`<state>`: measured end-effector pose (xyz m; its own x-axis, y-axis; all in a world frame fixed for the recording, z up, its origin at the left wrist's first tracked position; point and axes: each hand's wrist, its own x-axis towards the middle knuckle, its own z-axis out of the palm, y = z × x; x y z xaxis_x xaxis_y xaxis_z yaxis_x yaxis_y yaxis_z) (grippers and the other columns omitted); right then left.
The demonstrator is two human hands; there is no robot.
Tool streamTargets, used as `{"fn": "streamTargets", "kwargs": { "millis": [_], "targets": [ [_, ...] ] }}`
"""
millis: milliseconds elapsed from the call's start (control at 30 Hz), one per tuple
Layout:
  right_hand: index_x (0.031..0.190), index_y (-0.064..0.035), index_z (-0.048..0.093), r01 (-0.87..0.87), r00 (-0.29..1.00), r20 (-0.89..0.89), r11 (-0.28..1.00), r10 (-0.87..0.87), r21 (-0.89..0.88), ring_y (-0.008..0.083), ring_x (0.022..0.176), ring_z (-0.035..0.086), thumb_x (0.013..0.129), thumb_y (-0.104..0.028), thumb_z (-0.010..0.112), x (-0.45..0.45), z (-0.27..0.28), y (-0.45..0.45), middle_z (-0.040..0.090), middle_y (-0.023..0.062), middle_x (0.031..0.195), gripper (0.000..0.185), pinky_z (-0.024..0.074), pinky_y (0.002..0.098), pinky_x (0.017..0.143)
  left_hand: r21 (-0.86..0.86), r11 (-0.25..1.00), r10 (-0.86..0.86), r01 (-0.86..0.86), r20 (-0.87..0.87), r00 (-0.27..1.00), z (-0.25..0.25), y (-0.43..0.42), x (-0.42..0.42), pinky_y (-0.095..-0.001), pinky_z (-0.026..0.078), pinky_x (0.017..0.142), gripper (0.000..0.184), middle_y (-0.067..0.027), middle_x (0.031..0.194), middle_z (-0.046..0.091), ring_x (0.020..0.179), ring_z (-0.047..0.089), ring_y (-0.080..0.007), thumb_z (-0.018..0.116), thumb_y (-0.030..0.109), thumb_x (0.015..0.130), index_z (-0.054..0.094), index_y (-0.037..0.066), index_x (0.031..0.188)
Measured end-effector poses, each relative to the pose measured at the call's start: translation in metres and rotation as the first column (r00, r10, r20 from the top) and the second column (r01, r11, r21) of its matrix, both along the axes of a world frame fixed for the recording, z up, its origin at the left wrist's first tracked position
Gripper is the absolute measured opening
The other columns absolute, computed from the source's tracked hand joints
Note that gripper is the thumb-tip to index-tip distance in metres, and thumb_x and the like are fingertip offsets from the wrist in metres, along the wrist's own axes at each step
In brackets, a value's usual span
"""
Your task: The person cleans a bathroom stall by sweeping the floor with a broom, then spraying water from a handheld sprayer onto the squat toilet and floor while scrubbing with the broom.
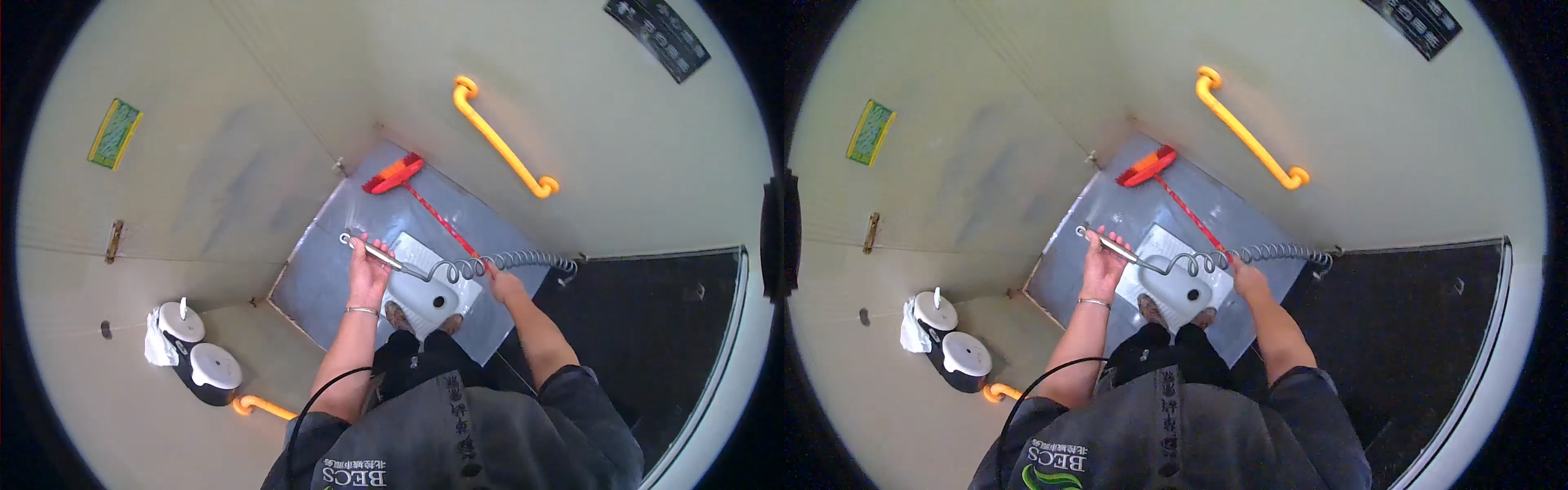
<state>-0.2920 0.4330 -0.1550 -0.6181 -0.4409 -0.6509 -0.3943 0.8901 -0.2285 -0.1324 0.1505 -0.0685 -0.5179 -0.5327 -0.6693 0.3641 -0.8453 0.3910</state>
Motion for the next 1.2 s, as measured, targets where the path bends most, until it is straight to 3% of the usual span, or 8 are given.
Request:
{"fn": "streamTargets", "kwargs": {
  "millis": [233,433,500,633,900,1000,1133,1200],
  "targets": [
    [0.135,-0.0161,0.030,0.235,0.959,0.171,0.972,-0.228,-0.020,0.0451,0.084,0.058,0.088,-0.021,0.043,0.158,0.053,0.200,0.059,0.0281,0.090,0.049,0.0445,0.0522,0.075,0.165,0.961,-0.236,0.221,0.078,0.969,-0.056,0.079,0.000,-0.0402,0.046,0.070,0.040,-0.0048,0.084,0.049,0.073,0.051,-0.0192,0.049,0.049,0.087,0.046,0.014,0.106],
    [0.138,-0.0150,0.030,0.457,0.851,0.410,0.845,-0.327,-0.276,0.0268,0.065,0.058,0.085,-0.013,0.053,0.245,0.131,0.286,0.059,0.0092,0.074,0.058,0.0467,0.0390,0.057,0.092,0.962,-0.263,0.258,0.041,0.964,-0.067,0.078,-0.006,-0.0387,0.047,0.068,0.042,-0.0034,0.078,0.049,0.070,0.050,-0.0187,0.050,0.052,0.085,0.046,0.014,0.102],
    [0.139,-0.0172,0.031,0.815,0.299,0.701,0.556,-0.648,0.166,0.0141,0.055,0.048,0.085,-0.012,0.055,0.216,0.201,0.270,0.050,0.0007,0.066,0.059,0.0397,0.0306,0.044,0.097,0.957,-0.283,0.275,0.083,0.955,-0.065,0.068,-0.010,-0.0392,0.047,0.067,0.042,-0.0036,0.078,0.049,0.070,0.050,-0.0187,0.050,0.052,0.085,0.046,0.014,0.101],
    [0.139,-0.0190,0.031,0.940,0.194,0.657,0.330,-0.729,0.089,0.0090,0.043,0.038,0.089,-0.013,0.050,0.225,0.226,0.265,0.043,-0.0014,0.059,0.053,0.0329,0.0258,0.038,0.158,0.929,-0.357,0.334,0.144,0.923,-0.066,0.063,-0.007,-0.0401,0.048,0.067,0.045,-0.0062,0.082,0.050,0.071,0.051,-0.0192,0.048,0.051,0.087,0.046,0.010,0.106],
    [0.139,-0.0168,0.029,0.919,0.351,0.380,0.393,-0.856,0.034,0.0192,0.048,0.054,0.090,-0.020,0.046,0.194,0.087,0.214,0.054,0.0073,0.064,0.051,0.0430,0.0333,0.041,0.343,0.798,-0.563,0.495,0.134,0.815,-0.095,0.053,-0.001,-0.0415,0.047,0.067,0.046,-0.0082,0.078,0.049,0.068,0.049,-0.0219,0.042,0.052,0.088,0.045,0.008,0.102],
    [0.139,-0.0216,0.025,0.787,0.609,0.048,0.611,-0.792,0.083,0.0392,0.085,0.062,0.088,-0.029,0.046,0.252,0.032,0.190,0.062,0.0222,0.091,0.056,0.0507,0.0434,0.071,0.358,0.746,-0.640,0.561,0.155,0.752,-0.098,0.026,-0.006,-0.0416,0.047,0.067,0.046,-0.0080,0.078,0.050,0.067,0.049,-0.0221,0.044,0.053,0.088,0.046,0.008,0.100],
    [0.137,-0.0154,0.034,0.925,0.301,0.242,0.344,-0.922,0.161,0.0258,0.082,0.060,0.089,-0.025,0.052,0.340,0.083,0.114,0.059,0.0143,0.099,0.052,0.0486,0.0340,0.076,0.398,0.700,-0.689,0.593,0.159,0.707,-0.142,-0.022,0.004,-0.0436,0.047,0.069,0.046,-0.0078,0.078,0.050,0.069,0.050,-0.0229,0.046,0.052,0.087,0.046,0.008,0.100],
    [0.134,-0.0105,0.038,0.886,0.455,0.296,0.391,-0.840,-0.251,0.0178,0.072,0.055,0.088,-0.017,0.057,0.427,0.094,0.097,0.056,0.0049,0.089,0.051,0.0469,0.0295,0.067,0.440,0.672,-0.691,0.595,0.085,0.718,-0.156,-0.042,0.009,-0.0445,0.046,0.070,0.046,-0.0077,0.078,0.050,0.070,0.050,-0.0232,0.047,0.052,0.087,0.046,0.009,0.100]
  ]
}}
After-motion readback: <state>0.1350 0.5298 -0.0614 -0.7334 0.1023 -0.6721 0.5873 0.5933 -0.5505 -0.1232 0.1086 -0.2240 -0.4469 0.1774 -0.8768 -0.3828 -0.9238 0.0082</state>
